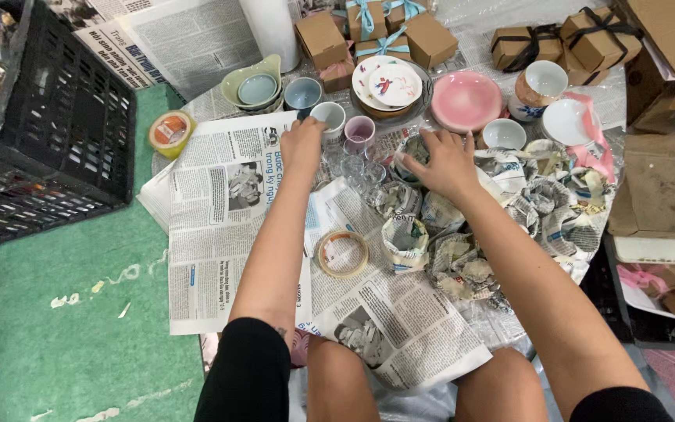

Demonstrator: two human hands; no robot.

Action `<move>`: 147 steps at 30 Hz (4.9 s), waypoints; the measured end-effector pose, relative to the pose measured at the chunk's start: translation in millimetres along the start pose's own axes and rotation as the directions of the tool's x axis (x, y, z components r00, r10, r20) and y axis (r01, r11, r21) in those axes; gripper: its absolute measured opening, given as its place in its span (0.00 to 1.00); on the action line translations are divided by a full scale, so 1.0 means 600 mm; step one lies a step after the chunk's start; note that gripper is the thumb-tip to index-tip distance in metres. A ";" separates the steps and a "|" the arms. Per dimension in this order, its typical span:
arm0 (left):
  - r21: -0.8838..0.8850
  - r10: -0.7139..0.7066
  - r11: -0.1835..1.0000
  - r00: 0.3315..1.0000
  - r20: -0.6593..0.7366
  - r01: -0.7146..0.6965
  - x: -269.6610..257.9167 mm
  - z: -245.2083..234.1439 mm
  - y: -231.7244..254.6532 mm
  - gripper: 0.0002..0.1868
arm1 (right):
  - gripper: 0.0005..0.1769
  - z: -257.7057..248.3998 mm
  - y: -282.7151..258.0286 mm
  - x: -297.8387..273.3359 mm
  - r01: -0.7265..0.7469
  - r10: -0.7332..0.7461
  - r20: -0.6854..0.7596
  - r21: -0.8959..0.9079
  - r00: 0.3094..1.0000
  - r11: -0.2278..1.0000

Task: The person wraps small ceramic cups and bowls in newspaper and secures them with tape. They handle each item individually, wrapping it tightly and sealing the paper with tape before placing it aside.

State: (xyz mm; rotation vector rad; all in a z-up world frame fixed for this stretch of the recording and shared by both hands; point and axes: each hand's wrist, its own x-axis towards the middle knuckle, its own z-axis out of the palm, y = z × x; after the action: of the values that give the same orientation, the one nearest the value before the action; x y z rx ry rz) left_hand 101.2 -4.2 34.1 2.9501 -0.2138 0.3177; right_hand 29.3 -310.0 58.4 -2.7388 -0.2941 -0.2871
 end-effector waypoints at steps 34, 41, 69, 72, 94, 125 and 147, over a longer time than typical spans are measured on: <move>-0.482 0.179 0.708 0.791 -0.584 -0.516 -0.562 -0.322 0.276 0.11 | 0.53 -0.120 -0.205 -0.403 0.337 -0.043 -0.394 0.719 0.918 0.607; -0.999 -0.273 0.010 0.961 0.036 0.040 -0.600 -0.181 0.301 0.21 | 0.37 0.007 -0.109 -0.515 -0.168 0.223 0.235 0.944 0.946 -0.284; -0.861 -0.760 0.417 0.631 -0.155 0.291 -0.442 0.085 0.040 0.47 | 0.49 -0.011 -0.127 -0.526 0.137 0.065 -0.262 0.682 0.963 0.718; -0.945 -0.764 0.127 0.637 0.101 0.302 -0.400 0.125 -0.010 0.30 | 0.49 0.000 -0.124 -0.523 0.117 0.095 -0.253 0.705 0.963 0.700; -0.971 -0.407 0.203 0.892 -0.199 -0.124 -0.500 -0.017 0.087 0.16 | 0.51 -0.007 -0.137 -0.529 0.054 0.186 -0.210 0.789 0.960 0.611; -1.000 -0.211 -0.008 0.977 0.030 0.029 -0.467 0.025 0.053 0.23 | 0.48 -0.013 -0.136 -0.542 0.055 0.222 -0.235 0.793 0.946 0.606; -0.978 -0.715 0.135 0.668 -0.206 -0.158 -0.459 -0.055 0.157 0.20 | 0.51 0.001 -0.127 -0.561 0.073 0.252 -0.269 0.804 0.929 0.589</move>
State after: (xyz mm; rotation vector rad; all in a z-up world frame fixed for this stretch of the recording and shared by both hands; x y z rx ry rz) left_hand -186.6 -56.4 18.5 1.2939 0.2681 0.7841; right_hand -311.3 -296.2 4.0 -1.7271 -0.1235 -0.4780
